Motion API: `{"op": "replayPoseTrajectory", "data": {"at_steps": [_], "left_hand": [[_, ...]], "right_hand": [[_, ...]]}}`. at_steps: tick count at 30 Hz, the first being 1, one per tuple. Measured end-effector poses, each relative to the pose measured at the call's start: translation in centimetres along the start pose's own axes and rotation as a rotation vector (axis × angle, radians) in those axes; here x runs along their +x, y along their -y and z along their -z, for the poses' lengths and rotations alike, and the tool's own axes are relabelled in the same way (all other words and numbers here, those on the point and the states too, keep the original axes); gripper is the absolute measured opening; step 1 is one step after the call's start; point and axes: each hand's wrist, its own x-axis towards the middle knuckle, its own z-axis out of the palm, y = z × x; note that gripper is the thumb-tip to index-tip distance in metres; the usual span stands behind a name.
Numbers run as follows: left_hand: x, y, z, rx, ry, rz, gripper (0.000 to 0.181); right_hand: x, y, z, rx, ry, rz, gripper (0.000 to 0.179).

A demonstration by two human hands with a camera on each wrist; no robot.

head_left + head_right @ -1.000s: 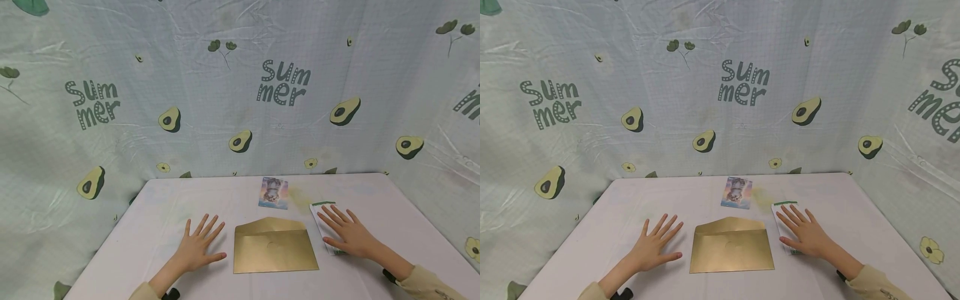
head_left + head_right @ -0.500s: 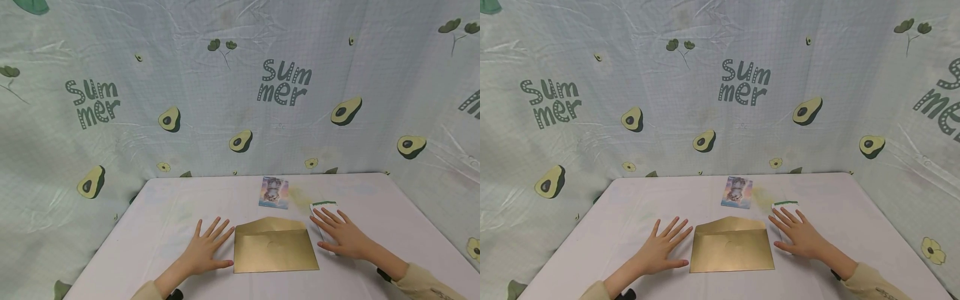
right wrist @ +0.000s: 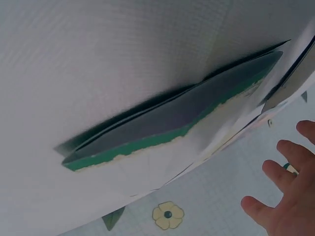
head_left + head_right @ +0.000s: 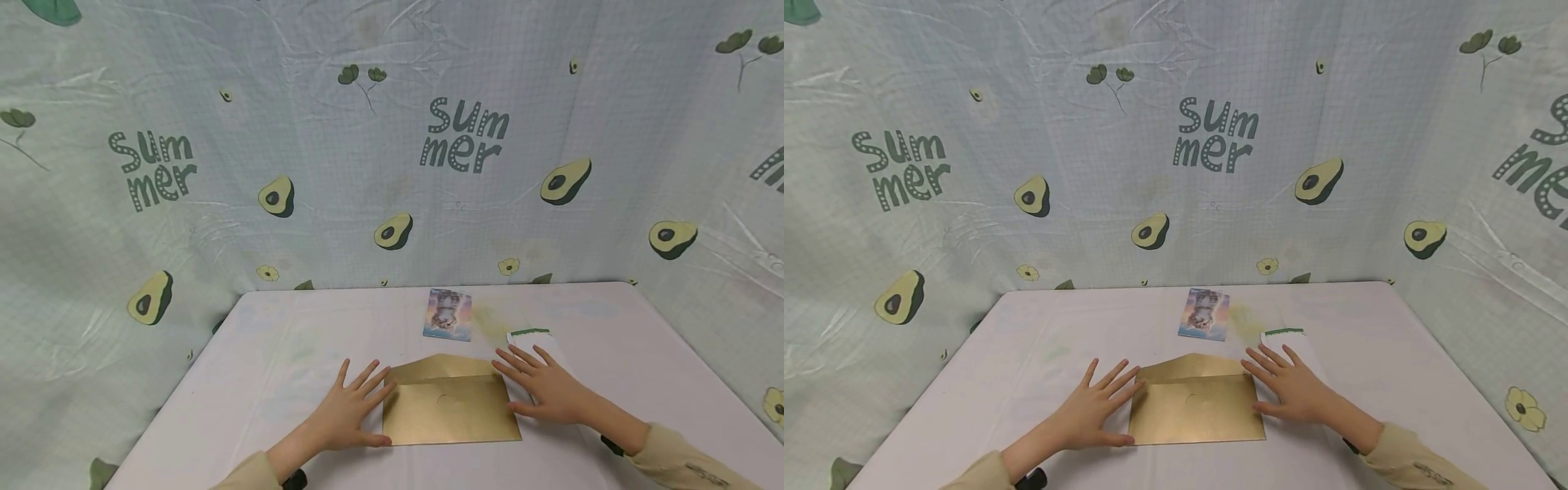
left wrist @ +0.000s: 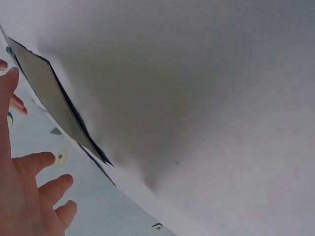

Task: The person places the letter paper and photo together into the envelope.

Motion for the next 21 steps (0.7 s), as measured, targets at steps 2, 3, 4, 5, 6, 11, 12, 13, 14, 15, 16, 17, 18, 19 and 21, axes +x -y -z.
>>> {"op": "replayPoseTrajectory", "data": {"at_steps": [2,3,4,5,6,11,12,13,14,15,16,17,18,19,21], "left_hand": [[0.1,-0.1,0.0,0.028,-0.001,-0.023,0.086],[0.2,-0.1,-0.1,0.041,-0.001,-0.033,0.086],[0.3,-0.2,-0.1,0.05,-0.001,-0.042,0.086],[0.3,-0.2,-0.1,0.055,-0.002,-0.051,0.086],[0.4,-0.3,-0.2,0.059,0.002,-0.058,0.087],[0.7,-0.5,-0.7,0.093,0.004,-0.099,0.091],[0.8,-0.5,-0.8,0.104,0.006,-0.105,0.092],[0.9,-0.5,-0.9,0.117,0.006,-0.111,0.092],[1.0,-0.5,-1.0,0.124,0.005,-0.117,0.093],[1.1,-0.6,-1.1,0.134,0.007,-0.122,0.093],[1.2,-0.6,-1.1,0.139,0.007,-0.127,0.093],[1.2,-0.6,-1.2,0.143,0.009,-0.13,0.093],[1.3,-0.6,-1.2,0.145,0.008,-0.135,0.093],[1.4,-0.7,-1.2,0.149,0.008,-0.14,0.093],[1.5,-0.7,-1.2,0.159,0.003,-0.149,0.093]], "right_hand": [[0.2,0.1,-0.1,0.0,0.006,0.017,0.068],[0.2,0.2,-0.1,0.001,0.009,0.024,0.068],[0.3,0.3,-0.2,-0.001,0.006,0.032,0.068],[0.3,0.4,-0.2,-0.004,0.005,0.038,0.068],[0.4,0.4,-0.3,-0.001,0.014,0.04,0.068],[0.6,0.9,-0.2,-0.002,0.049,0.047,0.068],[0.7,0.9,-0.2,0.003,0.06,0.045,0.068],[0.8,1.0,-0.1,-0.002,0.064,0.05,0.068],[0.8,1.1,-0.1,-0.006,0.069,0.053,0.068],[0.9,1.2,0.0,-0.007,0.077,0.054,0.068],[1.0,1.2,0.0,-0.006,0.086,0.054,0.069],[1.0,1.3,0.0,-0.004,0.097,0.053,0.069],[1.1,1.3,0.1,-0.004,0.102,0.056,0.069],[1.1,1.3,0.1,-0.008,0.106,0.059,0.069],[1.2,1.4,0.1,-0.01,0.119,0.059,0.07]]}}
